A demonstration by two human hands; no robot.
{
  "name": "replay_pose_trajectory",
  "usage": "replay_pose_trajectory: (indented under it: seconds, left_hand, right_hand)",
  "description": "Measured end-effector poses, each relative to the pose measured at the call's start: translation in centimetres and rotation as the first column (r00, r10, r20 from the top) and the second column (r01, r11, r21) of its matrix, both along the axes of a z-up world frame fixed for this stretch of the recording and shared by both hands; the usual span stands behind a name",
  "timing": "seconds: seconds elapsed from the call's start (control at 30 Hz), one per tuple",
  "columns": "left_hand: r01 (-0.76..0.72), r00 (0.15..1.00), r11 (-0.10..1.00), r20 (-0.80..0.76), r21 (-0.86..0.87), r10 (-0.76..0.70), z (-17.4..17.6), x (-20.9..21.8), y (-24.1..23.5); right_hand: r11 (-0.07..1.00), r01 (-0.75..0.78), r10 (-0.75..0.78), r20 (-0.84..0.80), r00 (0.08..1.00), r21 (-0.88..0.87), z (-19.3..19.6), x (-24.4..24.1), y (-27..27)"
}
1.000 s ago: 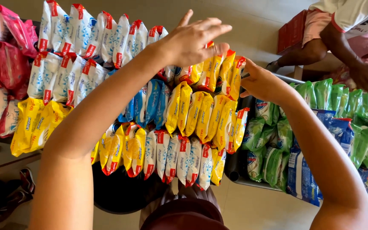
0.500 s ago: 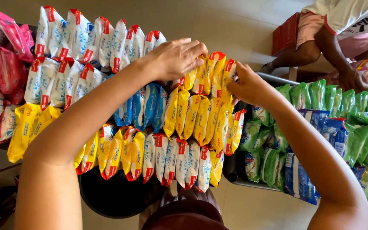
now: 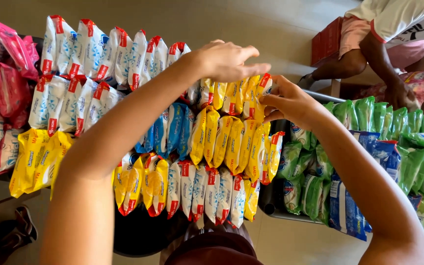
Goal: Wiping individual product pouches with a cloth and placing them onto retail display shelves.
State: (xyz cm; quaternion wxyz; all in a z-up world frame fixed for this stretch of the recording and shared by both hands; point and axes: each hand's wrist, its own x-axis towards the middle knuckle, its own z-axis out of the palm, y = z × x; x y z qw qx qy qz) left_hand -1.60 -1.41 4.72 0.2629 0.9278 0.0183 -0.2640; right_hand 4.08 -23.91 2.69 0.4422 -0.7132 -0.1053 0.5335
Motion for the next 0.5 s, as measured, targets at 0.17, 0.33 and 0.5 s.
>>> replay_pose_trajectory:
  seconds: [0.17, 0.33, 0.5]
  left_hand:
    - [0.089, 0.986, 0.996, 0.14, 0.003, -0.088, -4.4, 2.7, -0.5]
    - [0.122, 0.986, 0.973, 0.133, -0.195, -0.097, -3.6, 1.3, 1.1]
    - [0.257, 0.957, 0.965, 0.126, 0.041, -0.26, -6.8, 2.2, 0.4]
  right_hand:
    - [0.998, 0.035, -0.033, -0.033, 0.999, 0.057, -0.3, -0.2, -0.7]
    - [0.994, 0.052, -0.049, -0.026, 0.998, 0.101, -0.5, -0.4, -0.9]
    - [0.983, 0.145, -0.125, -0.168, 0.978, 0.113, -2.2, 0.1, -1.4]
